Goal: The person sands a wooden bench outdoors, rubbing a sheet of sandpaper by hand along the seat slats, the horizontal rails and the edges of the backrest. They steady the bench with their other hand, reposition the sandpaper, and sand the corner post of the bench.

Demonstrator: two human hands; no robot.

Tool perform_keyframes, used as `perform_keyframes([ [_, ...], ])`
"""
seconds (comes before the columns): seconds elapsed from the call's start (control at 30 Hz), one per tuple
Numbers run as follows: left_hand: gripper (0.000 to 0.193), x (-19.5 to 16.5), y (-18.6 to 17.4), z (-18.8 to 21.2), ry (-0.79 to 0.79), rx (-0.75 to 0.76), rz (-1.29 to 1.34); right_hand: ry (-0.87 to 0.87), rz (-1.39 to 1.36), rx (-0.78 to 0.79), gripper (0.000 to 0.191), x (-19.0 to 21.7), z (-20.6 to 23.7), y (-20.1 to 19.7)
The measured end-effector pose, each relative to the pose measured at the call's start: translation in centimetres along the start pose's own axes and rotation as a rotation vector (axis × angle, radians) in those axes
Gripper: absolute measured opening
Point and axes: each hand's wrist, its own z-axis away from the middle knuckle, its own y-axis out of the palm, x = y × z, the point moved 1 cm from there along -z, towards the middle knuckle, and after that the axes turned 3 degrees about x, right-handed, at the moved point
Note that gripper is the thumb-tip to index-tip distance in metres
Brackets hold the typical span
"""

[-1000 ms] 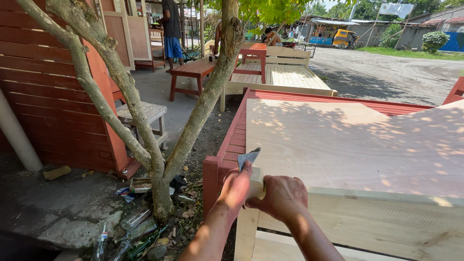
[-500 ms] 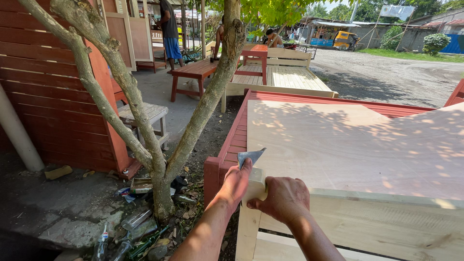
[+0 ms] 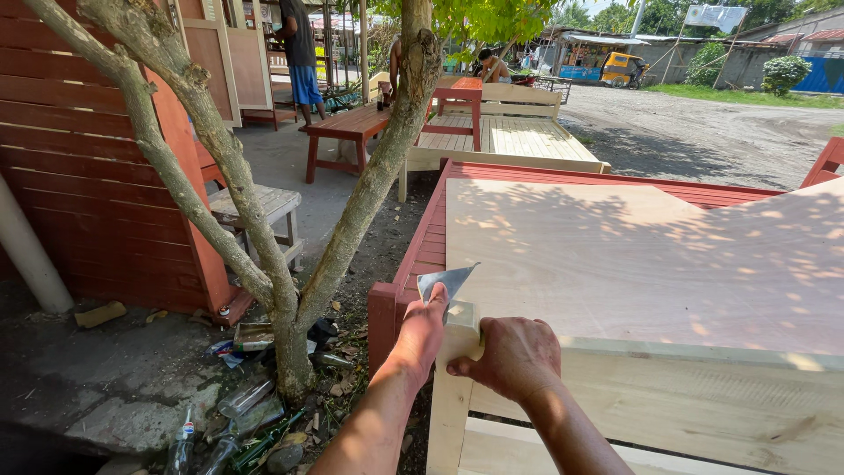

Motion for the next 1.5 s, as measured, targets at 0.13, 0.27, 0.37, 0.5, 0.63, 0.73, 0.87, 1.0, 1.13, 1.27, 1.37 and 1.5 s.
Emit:
perform_keyframes([
  [0.13,0.06,1.3,-0.2,1.8,0.069,0.009,0.033,-0.005,-0.051,-0.029,0.052,0.0,0.1,-0.1],
  [0.27,0.055,1.9,-0.4,6.8,0.42,0.003,-0.153,-0.015,-0.006,-0.034,0.049,-0.3,-0.2,0.5],
  [0.37,0.048,-1.0,1.3,5.7,0.458,0.04,-0.656,-0.028,0.009,-0.071,0.047,-0.7,-0.6,1.1],
  [0.5,0.043,-4.8,2.9,2.7,0.256,0.091,-0.833,-0.127,-0.046,-0.055,0.044,-1.4,-0.7,1.3],
  [0.63,0.039,-3.6,2.1,6.3,0.647,0.162,-1.153,-0.079,0.028,0.076,0.039,-2.6,-0.7,0.6],
  [0.73,0.044,-2.6,1.6,8.4,0.707,0.147,-1.211,0.044,-0.034,0.095,0.053,-3.4,-0.5,-0.2],
  [0.87,0.041,-4.2,3.4,5.6,0.501,0.149,-1.344,0.111,0.054,0.084,0.061,-3.8,-0.2,-0.8],
  [1.0,0.04,-5.1,4.5,4.2,0.424,0.135,-1.369,0.103,0.034,0.079,0.062,-4.0,0.1,-0.9],
  [1.13,0.045,-2.8,3.0,8.6,0.684,0.155,-1.39,0.091,0.055,0.098,0.059,-4.0,0.1,-0.8],
  [1.27,0.044,-3.2,3.6,8.1,0.569,0.147,-1.366,0.119,0.05,0.086,0.054,-4.0,0.1,-0.7],
  [1.37,0.035,-5.3,5.7,4.7,0.27,0.188,-1.521,0.113,0.039,0.089,0.056,-4.1,0.0,-0.7],
  [1.5,0.04,-4.9,5.8,5.9,0.393,0.11,-1.544,0.117,0.022,0.108,0.055,-4.4,-0.2,-0.9],
])
